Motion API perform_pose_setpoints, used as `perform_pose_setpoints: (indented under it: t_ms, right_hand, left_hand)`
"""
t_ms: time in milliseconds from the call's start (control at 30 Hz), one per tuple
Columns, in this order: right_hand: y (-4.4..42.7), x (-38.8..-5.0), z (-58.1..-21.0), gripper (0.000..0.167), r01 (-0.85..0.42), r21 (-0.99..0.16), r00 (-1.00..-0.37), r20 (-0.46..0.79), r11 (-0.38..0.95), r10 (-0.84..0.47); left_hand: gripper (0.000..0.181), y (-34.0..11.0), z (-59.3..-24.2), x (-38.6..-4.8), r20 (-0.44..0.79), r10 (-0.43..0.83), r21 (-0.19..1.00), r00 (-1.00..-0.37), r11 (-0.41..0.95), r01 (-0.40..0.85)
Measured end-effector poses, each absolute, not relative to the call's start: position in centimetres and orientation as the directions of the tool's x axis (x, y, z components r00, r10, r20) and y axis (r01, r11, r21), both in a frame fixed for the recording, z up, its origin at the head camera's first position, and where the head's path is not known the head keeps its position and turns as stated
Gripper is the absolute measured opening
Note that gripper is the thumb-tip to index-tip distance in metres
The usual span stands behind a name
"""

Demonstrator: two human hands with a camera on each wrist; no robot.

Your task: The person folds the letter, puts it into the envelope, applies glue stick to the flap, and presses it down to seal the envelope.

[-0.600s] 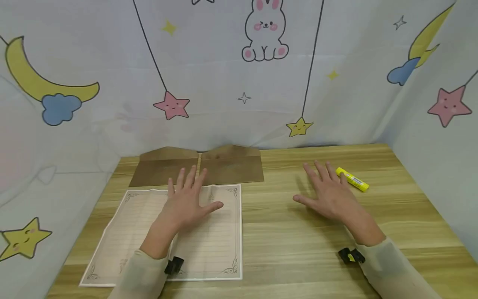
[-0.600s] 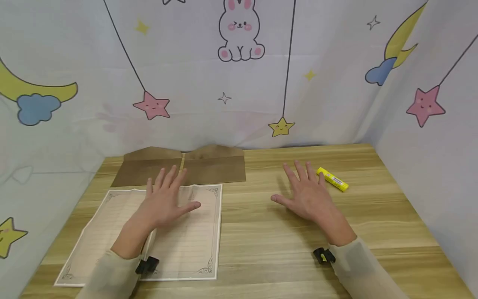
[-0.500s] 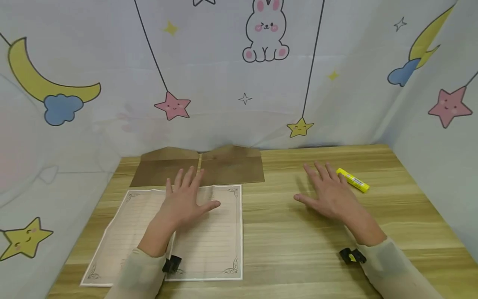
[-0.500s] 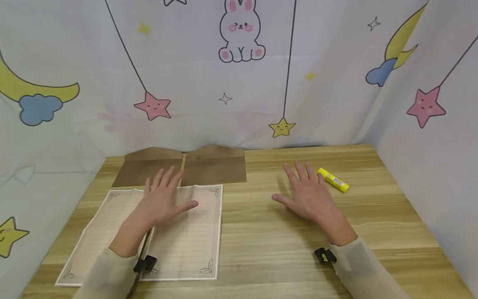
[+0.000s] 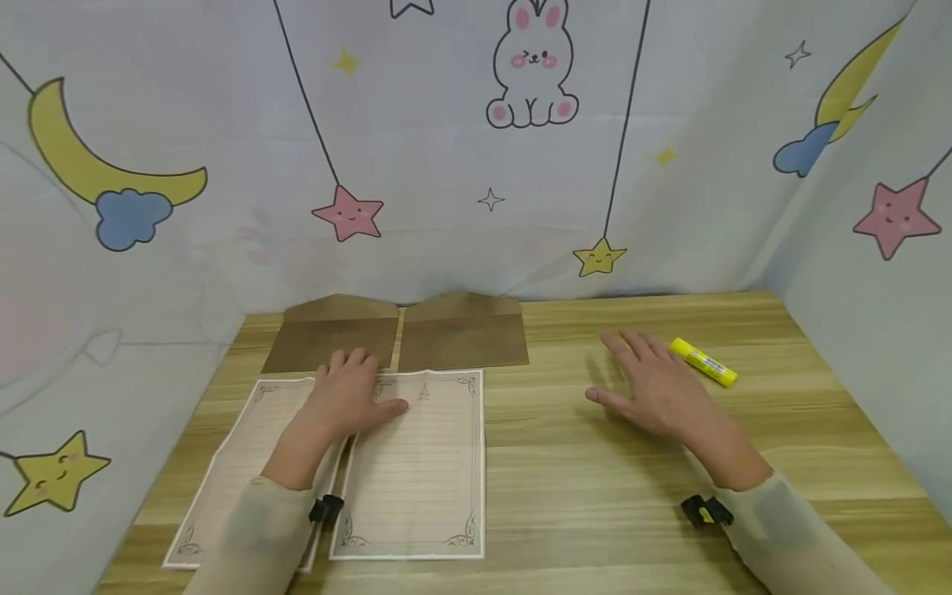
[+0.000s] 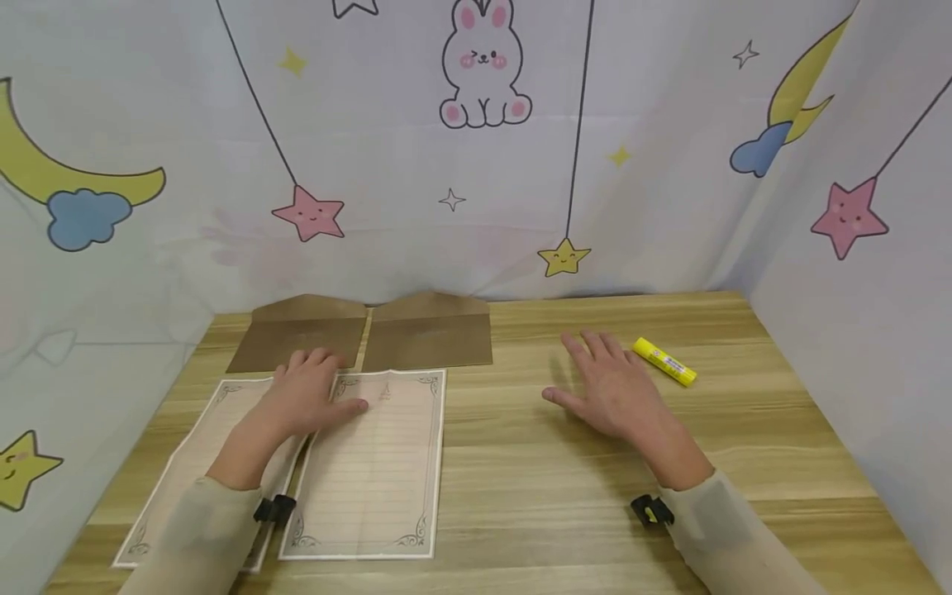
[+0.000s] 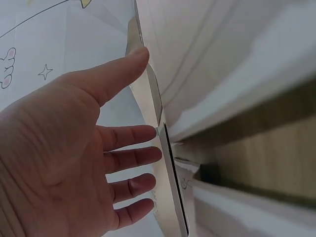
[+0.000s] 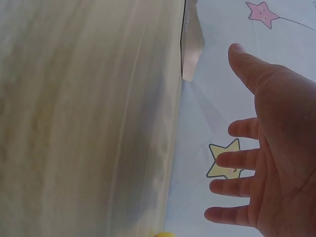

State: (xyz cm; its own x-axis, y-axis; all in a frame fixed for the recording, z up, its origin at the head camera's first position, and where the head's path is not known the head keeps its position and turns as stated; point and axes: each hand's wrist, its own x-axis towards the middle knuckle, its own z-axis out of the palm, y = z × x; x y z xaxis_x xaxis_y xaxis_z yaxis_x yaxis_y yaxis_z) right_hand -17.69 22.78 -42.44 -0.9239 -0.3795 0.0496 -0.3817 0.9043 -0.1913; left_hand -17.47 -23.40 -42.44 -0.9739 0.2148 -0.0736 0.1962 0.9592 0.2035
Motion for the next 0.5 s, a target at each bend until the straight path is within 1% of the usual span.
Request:
perform_pose_setpoints:
  t_ms: [300,500]
  right_hand:
    - [22.51,-17.76,-42.48,0.097,-0.405,-0.171,-0.914,0.058,0.898,-0.401]
    - [22.38,-17.75,-42.66,0.096,-0.402,-0.176,-0.915,0.051,0.899,-0.399]
  left_hand:
    - [0.078,-23.46,-42.86,-18.13,-0.109,0.235,0.183,-0.966,0.96,0.213]
    - [0.074,-23.44,-42.91,-18.38,-0.12,0.236,0.196,-0.964,0.958,0.21]
